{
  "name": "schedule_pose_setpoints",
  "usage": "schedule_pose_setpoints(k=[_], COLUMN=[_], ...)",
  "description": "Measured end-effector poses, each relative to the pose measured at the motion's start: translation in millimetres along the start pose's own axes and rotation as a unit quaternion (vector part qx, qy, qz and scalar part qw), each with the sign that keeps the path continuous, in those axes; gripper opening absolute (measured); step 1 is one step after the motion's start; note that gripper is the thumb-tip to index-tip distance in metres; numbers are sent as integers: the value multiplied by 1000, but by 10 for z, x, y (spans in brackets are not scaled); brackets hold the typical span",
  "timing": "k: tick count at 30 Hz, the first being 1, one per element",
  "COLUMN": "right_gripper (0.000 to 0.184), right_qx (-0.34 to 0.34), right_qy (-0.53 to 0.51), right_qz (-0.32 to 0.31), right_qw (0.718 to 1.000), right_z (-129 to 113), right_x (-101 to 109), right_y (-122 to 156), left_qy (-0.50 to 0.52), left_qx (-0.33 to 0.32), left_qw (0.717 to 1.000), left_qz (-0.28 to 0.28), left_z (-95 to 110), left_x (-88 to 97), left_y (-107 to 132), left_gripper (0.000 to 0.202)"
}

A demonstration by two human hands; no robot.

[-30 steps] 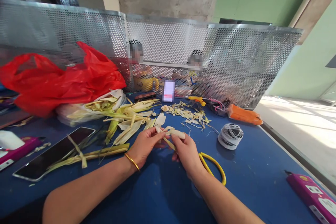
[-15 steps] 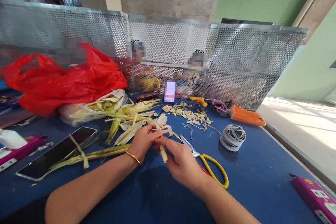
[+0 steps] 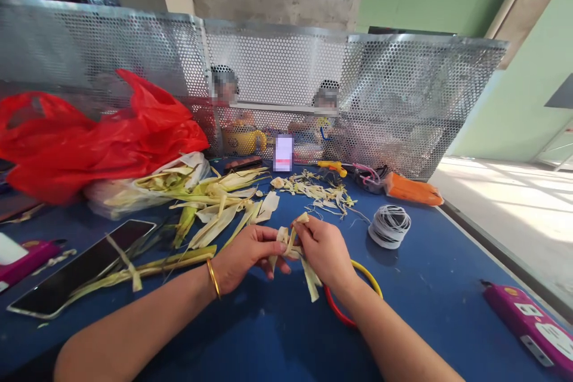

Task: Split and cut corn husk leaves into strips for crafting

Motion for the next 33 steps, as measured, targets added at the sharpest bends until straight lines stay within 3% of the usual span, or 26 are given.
schedule_pose_setpoints(k=[5, 13, 21, 26, 29, 33], right_gripper=[35, 35, 34, 35, 37, 33], right_qx=[-4, -16, -13, -13, -35, -106], right_qy=[54, 52, 74, 103, 51, -128], right_qz=[9, 13, 28, 39, 24, -45], right_qw=[998, 998, 997, 994, 998, 985], right_z=[-16, 52, -3, -8, 55, 145], right_x=[-33, -56, 41, 21, -15, -78], right_y=[19, 14, 7, 22, -2, -14], left_qy=[1, 10, -5, -36, -63, -11], left_qx=[11, 8, -5, -14, -23, -20], left_qw=[1000, 1000, 1000, 999, 994, 992], left_qz=[-18, 28, -5, 37, 80, 127], left_z=[-23, -47, -14, -26, -17, 0], left_x=[-35, 24, -31, -4, 65, 228], left_y=[7, -16, -8, 4, 1, -27], left_gripper=[21, 22, 25, 21, 13, 13])
Point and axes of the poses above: each hand's wrist, its own y-axis away from the middle knuckle, its own x-axis out of the back of the hand, z = x × y, the point moved 10 cm from there along -y, towards the middle knuckle, and after that the axes turned 1 degree about x, right-handed, at the moved point
